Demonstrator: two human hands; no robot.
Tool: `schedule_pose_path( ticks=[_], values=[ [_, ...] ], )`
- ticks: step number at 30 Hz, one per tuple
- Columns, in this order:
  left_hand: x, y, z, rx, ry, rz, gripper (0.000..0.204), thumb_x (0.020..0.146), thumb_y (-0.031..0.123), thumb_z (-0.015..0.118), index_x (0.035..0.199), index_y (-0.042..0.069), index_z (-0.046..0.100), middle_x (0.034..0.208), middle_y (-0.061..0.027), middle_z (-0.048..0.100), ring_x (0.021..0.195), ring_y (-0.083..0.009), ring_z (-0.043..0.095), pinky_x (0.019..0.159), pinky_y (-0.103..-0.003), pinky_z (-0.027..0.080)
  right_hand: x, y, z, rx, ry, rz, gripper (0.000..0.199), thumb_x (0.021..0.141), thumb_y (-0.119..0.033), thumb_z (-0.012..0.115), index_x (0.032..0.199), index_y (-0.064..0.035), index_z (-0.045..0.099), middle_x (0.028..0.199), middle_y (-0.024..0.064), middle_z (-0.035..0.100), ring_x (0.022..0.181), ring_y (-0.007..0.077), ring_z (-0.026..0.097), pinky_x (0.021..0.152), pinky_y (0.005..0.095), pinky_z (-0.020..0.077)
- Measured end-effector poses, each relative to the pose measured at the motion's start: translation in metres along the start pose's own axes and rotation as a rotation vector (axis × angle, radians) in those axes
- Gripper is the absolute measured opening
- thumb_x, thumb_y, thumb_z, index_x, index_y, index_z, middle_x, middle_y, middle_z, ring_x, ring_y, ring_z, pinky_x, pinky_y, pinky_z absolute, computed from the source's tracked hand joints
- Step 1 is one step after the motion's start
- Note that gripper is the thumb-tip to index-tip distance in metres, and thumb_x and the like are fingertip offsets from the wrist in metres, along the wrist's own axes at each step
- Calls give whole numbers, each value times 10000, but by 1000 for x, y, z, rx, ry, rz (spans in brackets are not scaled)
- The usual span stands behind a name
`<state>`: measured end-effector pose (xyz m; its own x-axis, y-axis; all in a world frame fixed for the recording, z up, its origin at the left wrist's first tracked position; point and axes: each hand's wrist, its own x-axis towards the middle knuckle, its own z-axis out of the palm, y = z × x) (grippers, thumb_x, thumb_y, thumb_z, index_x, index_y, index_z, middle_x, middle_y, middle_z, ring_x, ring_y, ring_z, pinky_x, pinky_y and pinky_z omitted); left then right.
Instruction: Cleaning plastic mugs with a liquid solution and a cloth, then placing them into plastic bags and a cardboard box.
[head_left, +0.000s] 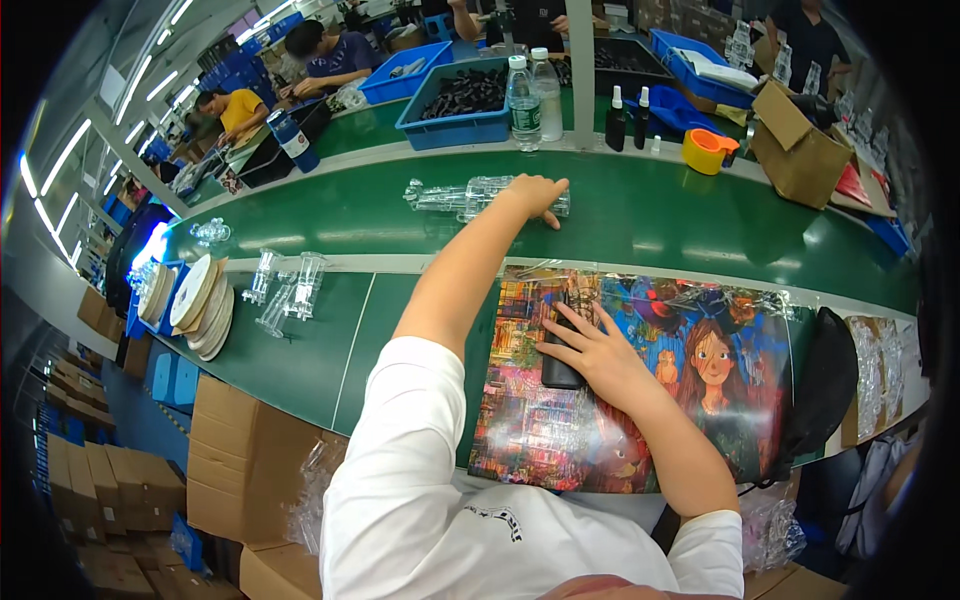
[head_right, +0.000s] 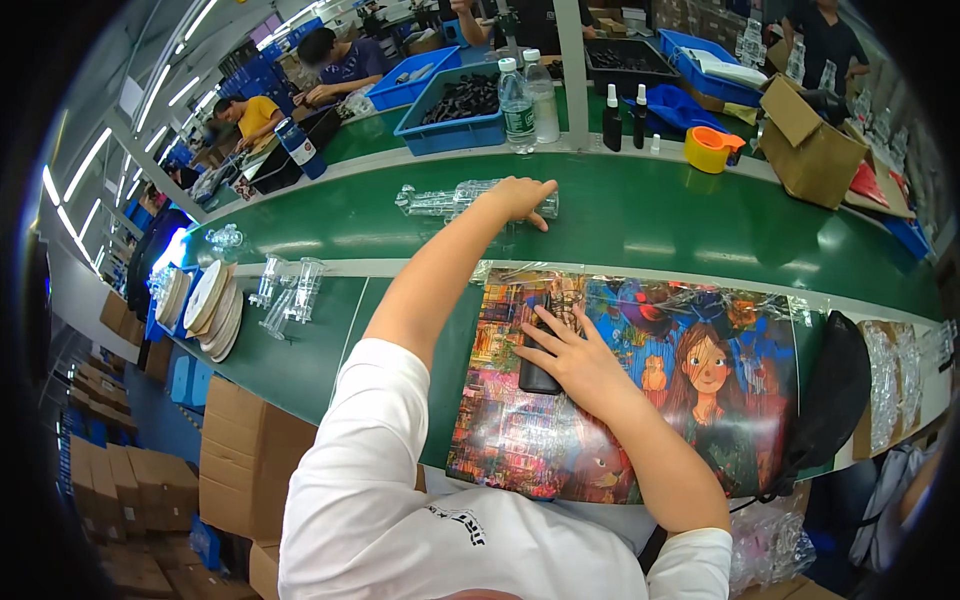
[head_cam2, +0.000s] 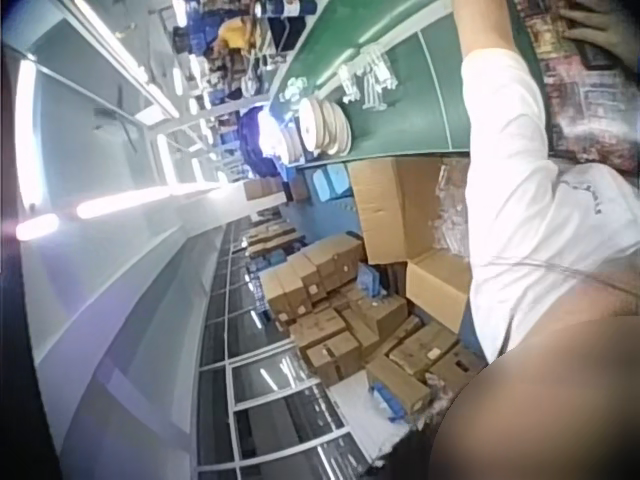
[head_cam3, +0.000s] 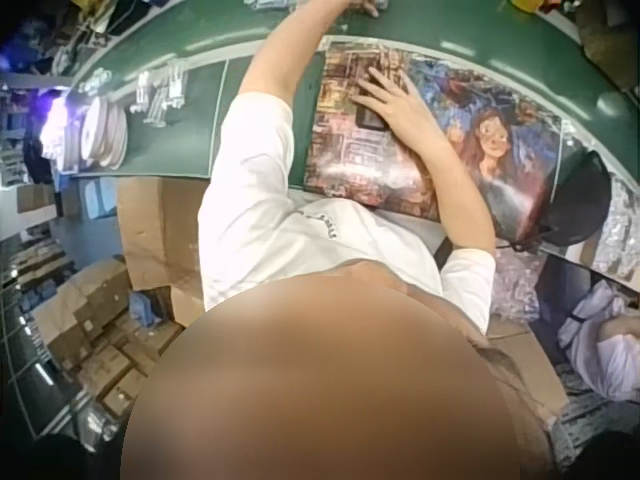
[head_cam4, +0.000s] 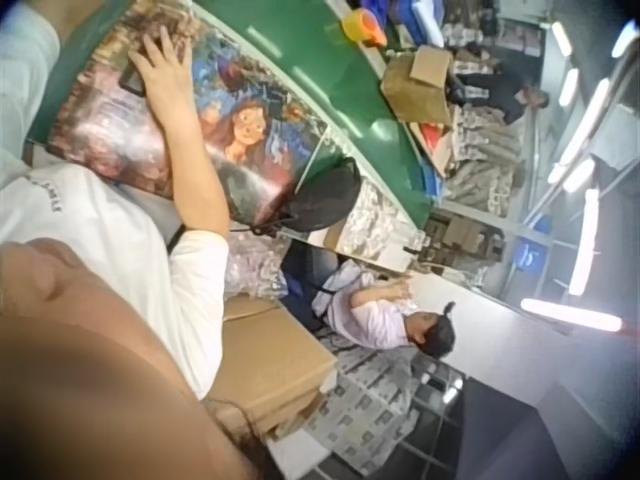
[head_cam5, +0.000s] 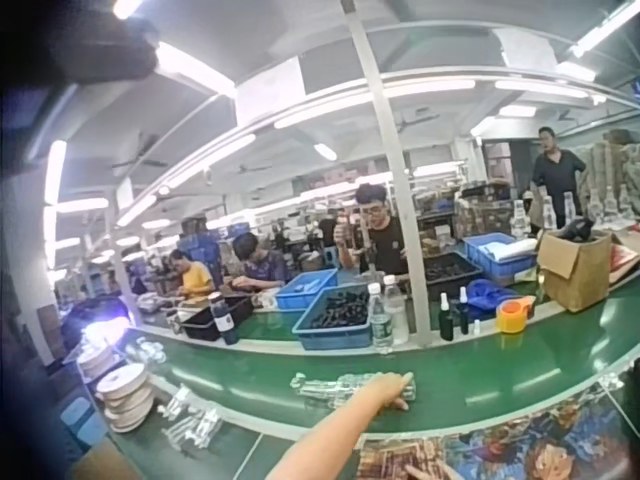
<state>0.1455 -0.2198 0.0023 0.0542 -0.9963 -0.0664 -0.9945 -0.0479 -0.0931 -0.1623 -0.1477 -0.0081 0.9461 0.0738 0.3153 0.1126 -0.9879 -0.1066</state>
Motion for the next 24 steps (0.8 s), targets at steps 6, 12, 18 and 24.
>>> schedule_pose_path(
  ticks=[6,12,18,24],
  values=[
    [-22,-13,-3,27,368,41,704,614,447,733,1155,86,462,980,-125,573,972,-299,547,772,-400,450,4,-3,-5,33,7,12,437,751,12,481,1136,-186,547,1287,42,463,1288,236,319,1051,481,234],
    [-137,-38,-27,65,810,-138,500,646,329,734,1045,80,565,918,-107,587,920,-292,554,759,-394,443,5,-1,-13,42,72,60,492,684,53,534,1132,-150,523,1280,59,465,1265,257,352,1049,466,249],
    [-297,-105,18,464,627,-1123,456,722,378,661,1019,43,576,1170,-128,527,1176,-284,418,899,-459,378,9,-5,-15,590,420,223,489,697,43,560,1159,-105,496,1231,84,495,1193,265,430,997,383,331],
    [-352,-125,63,453,256,-1292,577,684,451,679,1043,11,572,1354,-163,362,1335,-280,178,1022,-529,228,-5,8,5,1431,581,602,391,789,-58,588,1164,-85,483,1180,87,528,1098,184,497,904,298,397]
  ],
)
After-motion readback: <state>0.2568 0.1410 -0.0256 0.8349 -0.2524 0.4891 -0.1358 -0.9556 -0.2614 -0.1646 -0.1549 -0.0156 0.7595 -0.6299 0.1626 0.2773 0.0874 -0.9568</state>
